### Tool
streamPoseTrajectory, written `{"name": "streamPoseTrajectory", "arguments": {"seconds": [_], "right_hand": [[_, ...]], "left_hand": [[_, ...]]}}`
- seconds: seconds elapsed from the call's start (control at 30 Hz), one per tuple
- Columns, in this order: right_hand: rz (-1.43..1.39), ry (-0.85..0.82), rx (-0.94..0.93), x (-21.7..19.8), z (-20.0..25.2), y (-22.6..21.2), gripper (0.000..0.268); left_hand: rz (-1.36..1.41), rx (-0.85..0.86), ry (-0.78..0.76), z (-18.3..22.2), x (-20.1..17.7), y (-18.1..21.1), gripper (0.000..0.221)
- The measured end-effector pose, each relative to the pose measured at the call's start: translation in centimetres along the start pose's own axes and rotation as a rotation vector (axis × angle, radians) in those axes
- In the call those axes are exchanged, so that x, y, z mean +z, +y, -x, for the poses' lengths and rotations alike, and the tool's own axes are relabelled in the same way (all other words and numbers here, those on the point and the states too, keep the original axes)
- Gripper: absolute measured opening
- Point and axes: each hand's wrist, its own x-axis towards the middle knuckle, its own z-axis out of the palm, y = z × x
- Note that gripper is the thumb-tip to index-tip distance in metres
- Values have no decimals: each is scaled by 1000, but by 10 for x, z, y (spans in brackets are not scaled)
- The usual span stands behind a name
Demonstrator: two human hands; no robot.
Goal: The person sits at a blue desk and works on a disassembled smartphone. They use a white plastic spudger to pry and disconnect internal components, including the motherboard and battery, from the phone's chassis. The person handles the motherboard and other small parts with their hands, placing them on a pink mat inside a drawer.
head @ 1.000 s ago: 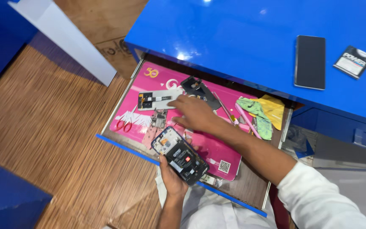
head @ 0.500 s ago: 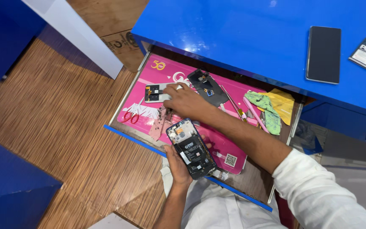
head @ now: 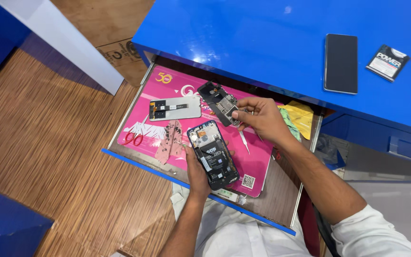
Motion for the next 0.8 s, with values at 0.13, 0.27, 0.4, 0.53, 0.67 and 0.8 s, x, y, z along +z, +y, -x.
{"name": "streamPoseTrajectory", "arguments": {"seconds": [0.13,0.27,0.4,0.53,0.67,0.8], "right_hand": [[-114,-40,-41,-11,15,6,23],[153,-15,-377,-8,36,-1,23],[377,107,-600,2,41,-10,27],[356,63,-409,0,38,4,29],[206,57,-233,-7,40,22,27],[20,25,-259,-9,38,29,38]], "left_hand": [[-59,-52,-74,-15,9,-3,77],[-38,-125,-120,-13,-4,-10,77],[-149,-53,-27,-10,-12,-15,62],[-253,-34,-31,-5,-6,-10,45],[-279,-34,1,-10,-9,-16,39],[-188,-40,12,-8,-17,-20,43]]}}
